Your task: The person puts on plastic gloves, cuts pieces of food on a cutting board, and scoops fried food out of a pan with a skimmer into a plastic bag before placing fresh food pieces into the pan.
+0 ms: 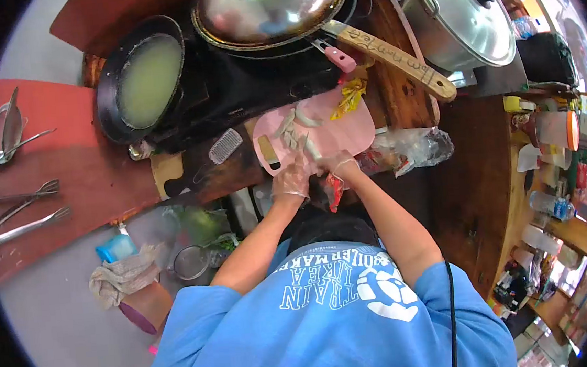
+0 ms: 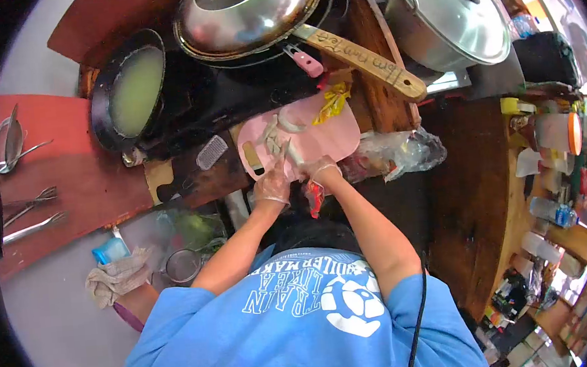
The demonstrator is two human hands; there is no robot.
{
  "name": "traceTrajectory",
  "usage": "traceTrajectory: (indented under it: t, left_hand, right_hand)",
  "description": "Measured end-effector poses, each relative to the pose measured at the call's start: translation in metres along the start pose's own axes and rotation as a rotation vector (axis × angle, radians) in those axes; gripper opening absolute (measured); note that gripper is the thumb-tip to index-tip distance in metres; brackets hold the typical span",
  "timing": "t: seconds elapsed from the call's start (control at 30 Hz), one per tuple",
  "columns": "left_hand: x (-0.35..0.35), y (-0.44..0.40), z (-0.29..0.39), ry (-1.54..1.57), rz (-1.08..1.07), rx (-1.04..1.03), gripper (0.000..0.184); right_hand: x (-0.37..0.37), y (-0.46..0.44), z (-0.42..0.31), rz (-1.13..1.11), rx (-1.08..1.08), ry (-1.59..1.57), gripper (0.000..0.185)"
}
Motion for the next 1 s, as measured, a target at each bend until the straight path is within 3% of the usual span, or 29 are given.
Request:
traceTrajectory:
  t: [0.03,0.1,0.2,0.3,0.4,0.47,0.57,0.7,0.8,0.87,0.9,0.97,1.0]
  left_hand:
    - [-0.012,0.001,-0.007,-0.043,-0.002,-0.029,0.065]
    - [-0.027,-0.001,-0.014,-0.088,-0.009,-0.061,0.065]
    - [-0.043,-0.003,-0.016,-0.198,-0.025,-0.138,0.061]
    - [-0.051,-0.013,-0.029,-0.214,-0.04,-0.096,0.056]
    - [-0.049,-0.018,-0.025,-0.229,-0.104,-0.059,0.048]
    - [-0.011,-0.008,0.013,-0.081,-0.042,-0.048,0.056]
    - [-0.046,-0.002,-0.004,-0.196,-0.103,-0.064,0.052]
    - [-0.063,-0.003,-0.011,-0.223,-0.124,-0.101,0.048]
    - [-0.045,-0.01,-0.01,-0.009,-0.003,-0.058,0.046]
    - [-0.027,-0.002,0.008,0.014,0.129,-0.2,0.043]
    - [-0.029,0.001,0.007,0.014,0.124,-0.196,0.043]
    - [-0.058,0.0,-0.009,-0.157,-0.134,-0.044,0.048]
    - [-0.059,0.0,-0.011,-0.158,-0.133,-0.041,0.048]
  right_hand:
    - [-0.024,-0.003,0.02,-0.036,-0.17,-0.458,0.026]
    - [-0.044,0.0,0.033,-0.068,-0.344,-0.921,0.029]
    - [-0.042,0.004,0.034,-0.016,-0.249,-0.751,0.03]
    - [-0.015,0.004,0.026,0.198,-0.077,-0.779,0.03]
    - [0.005,0.011,0.018,0.221,-0.035,-0.697,0.03]
    - [0.026,0.016,0.003,0.152,-0.056,-0.353,0.031]
    - [0.031,0.009,-0.005,0.122,-0.038,-0.188,0.032]
    - [0.031,0.012,-0.008,0.103,-0.02,-0.27,0.033]
    - [0.028,0.006,-0.012,0.06,0.075,-0.029,0.03]
    - [0.015,-0.005,0.007,-0.03,-0.133,-0.073,0.03]
    - [0.014,-0.007,0.009,-0.035,-0.133,-0.077,0.03]
    - [0.0,-0.013,0.012,-0.177,-0.108,-0.071,0.028]
    - [-0.002,-0.016,0.015,-0.177,-0.104,-0.071,0.028]
Point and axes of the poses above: each hand's wrist, its own y-axis away from the middle knuckle, its own x-axis out of the back of the hand, z = x × y, the point moved 10 cm from there along -y, towards the middle knuckle, and after that the axes turned 6 degrees about y, right-handed, at the moved point
